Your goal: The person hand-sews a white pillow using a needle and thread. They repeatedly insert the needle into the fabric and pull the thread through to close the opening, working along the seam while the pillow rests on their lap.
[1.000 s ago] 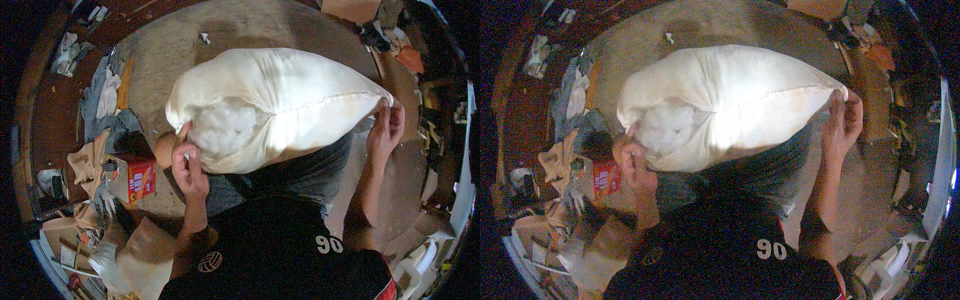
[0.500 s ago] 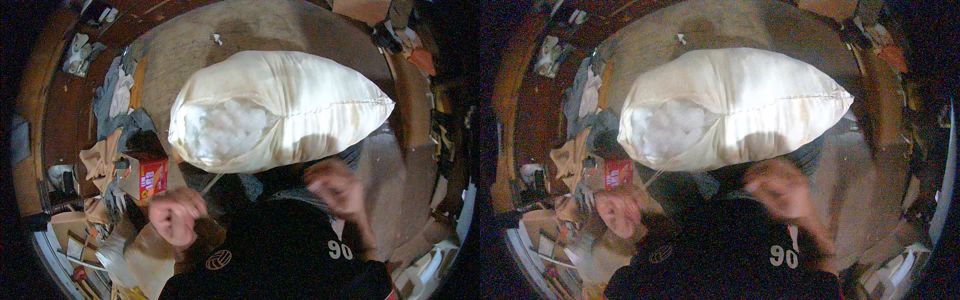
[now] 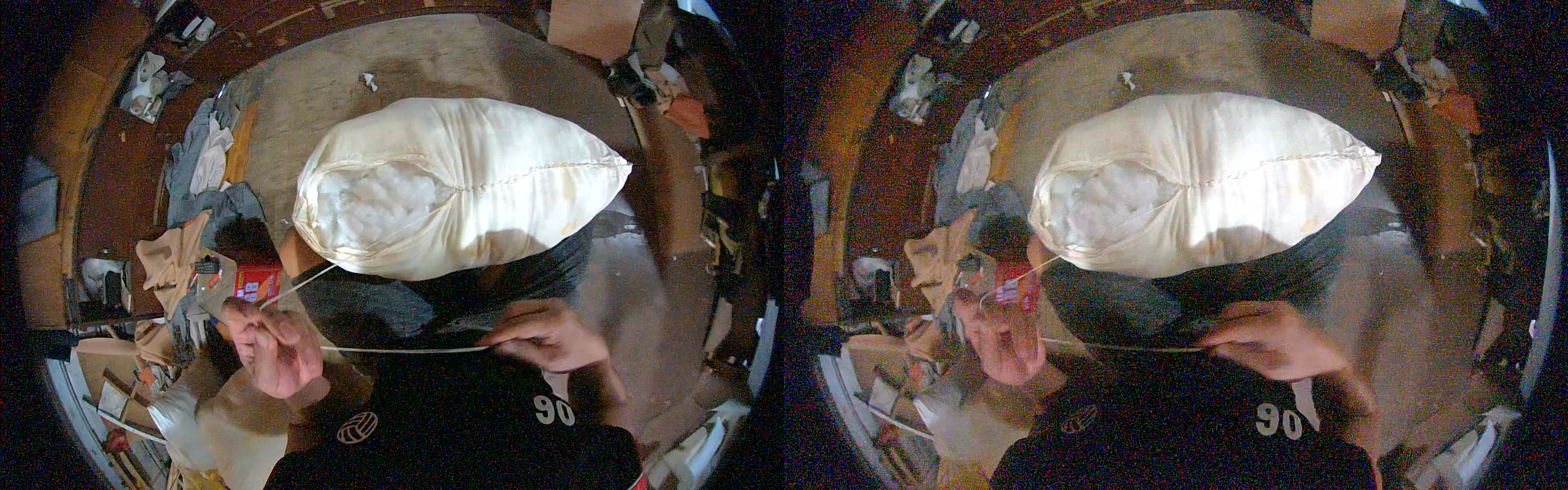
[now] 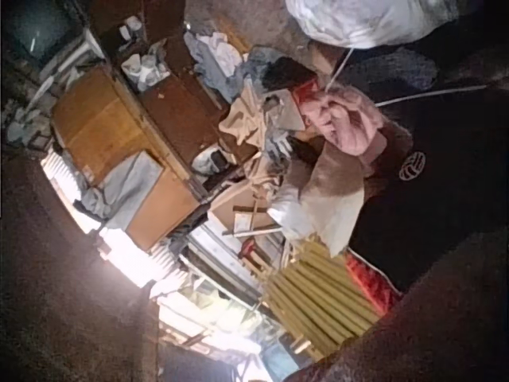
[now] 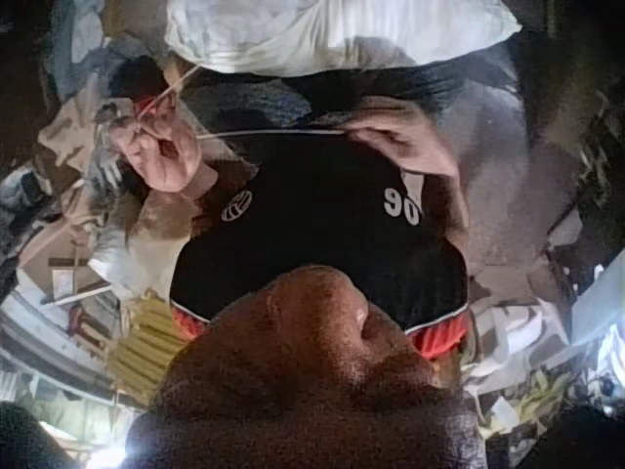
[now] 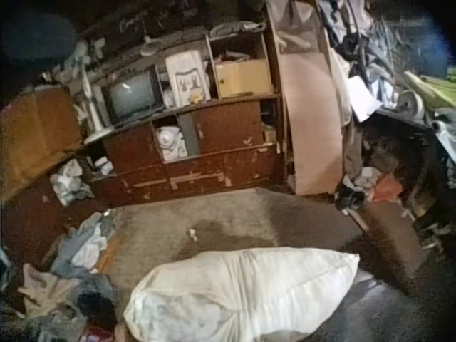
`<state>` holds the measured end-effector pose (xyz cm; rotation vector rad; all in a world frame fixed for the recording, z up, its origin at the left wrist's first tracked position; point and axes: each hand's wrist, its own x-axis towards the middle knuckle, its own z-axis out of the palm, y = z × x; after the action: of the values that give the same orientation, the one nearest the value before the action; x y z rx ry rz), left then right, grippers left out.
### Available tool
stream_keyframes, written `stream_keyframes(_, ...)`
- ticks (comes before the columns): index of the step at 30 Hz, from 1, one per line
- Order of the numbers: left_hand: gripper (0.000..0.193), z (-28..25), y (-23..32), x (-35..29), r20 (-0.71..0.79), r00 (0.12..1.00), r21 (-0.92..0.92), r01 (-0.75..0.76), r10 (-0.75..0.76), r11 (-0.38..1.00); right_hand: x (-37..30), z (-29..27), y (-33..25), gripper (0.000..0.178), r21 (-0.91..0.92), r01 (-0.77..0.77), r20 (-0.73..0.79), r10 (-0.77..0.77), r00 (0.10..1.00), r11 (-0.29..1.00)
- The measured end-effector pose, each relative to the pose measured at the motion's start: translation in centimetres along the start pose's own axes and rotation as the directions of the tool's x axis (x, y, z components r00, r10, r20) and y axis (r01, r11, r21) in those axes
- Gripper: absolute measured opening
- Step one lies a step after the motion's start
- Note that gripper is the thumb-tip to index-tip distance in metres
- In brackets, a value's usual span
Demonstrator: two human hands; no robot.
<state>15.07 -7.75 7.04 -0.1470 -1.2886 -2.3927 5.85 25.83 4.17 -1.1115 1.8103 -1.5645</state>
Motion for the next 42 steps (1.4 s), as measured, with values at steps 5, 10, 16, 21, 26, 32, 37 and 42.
stream_keyframes(5, 0.022, -0.1, -2.7, 0.7, -0.034, 0.999, 0.049, -0.006, 0.008, 0.999, -7.1, -2.9, 1.0, 0.014, -0.146, -0.390, -0.318, 0.331, 0.889, 0.909)
stream_keyframes(10, 0.020, -1.5, -3.9, 0.3, 0.047, 0.995, 0.118, 0.077, -0.083, 0.990, -16.4, -4.2, 6.0, 0.014, -0.093, -0.642, -0.557, 0.495, 0.667, 0.761)
stream_keyframes(16, 0.023, -0.6, -3.5, 0.2, 0.386, 0.842, 0.646, 0.045, -0.377, 0.762, -20.7, -7.0, 6.6, 0.017, -0.464, -0.869, -0.815, 0.303, 0.494, 0.169)
stream_keyframes(21, 0.024, 1.8, -1.4, 3.8, 0.321, 0.890, 0.864, -0.136, -0.324, 0.485, -17.0, -8.4, 4.7, 0.016, -0.585, -0.784, -0.721, -0.575, 0.387, 0.207)
stream_keyframes(26, 0.020, 5.4, -5.6, 13.6, 0.618, 0.777, 0.785, -0.600, -0.118, 0.156, -2.4, -6.7, 3.7, 0.018, -0.420, -0.291, -0.907, -0.391, 0.155, 0.860)
stream_keyframes(32, 0.027, 4.1, -11.9, 17.2, 0.715, 0.605, 0.588, -0.791, -0.350, -0.168, 9.8, -6.5, 7.5, 0.016, 0.088, 0.254, -0.869, -0.051, 0.493, 0.963)
stream_keyframes(37, 0.024, 2.3, -10.9, 15.9, 0.798, 0.592, 0.580, -0.805, -0.108, -0.125, 10.1, -6.6, 10.2, 0.015, 0.112, 0.333, -0.892, -0.052, 0.449, 0.936)
stream_keyframes(42, 0.021, 2.0, -11.6, 13.9, 0.737, 0.676, 0.674, -0.736, -0.010, -0.066, 10.1, -6.8, 11.3, 0.014, 0.129, 0.448, -0.904, -0.081, 0.420, 0.885)
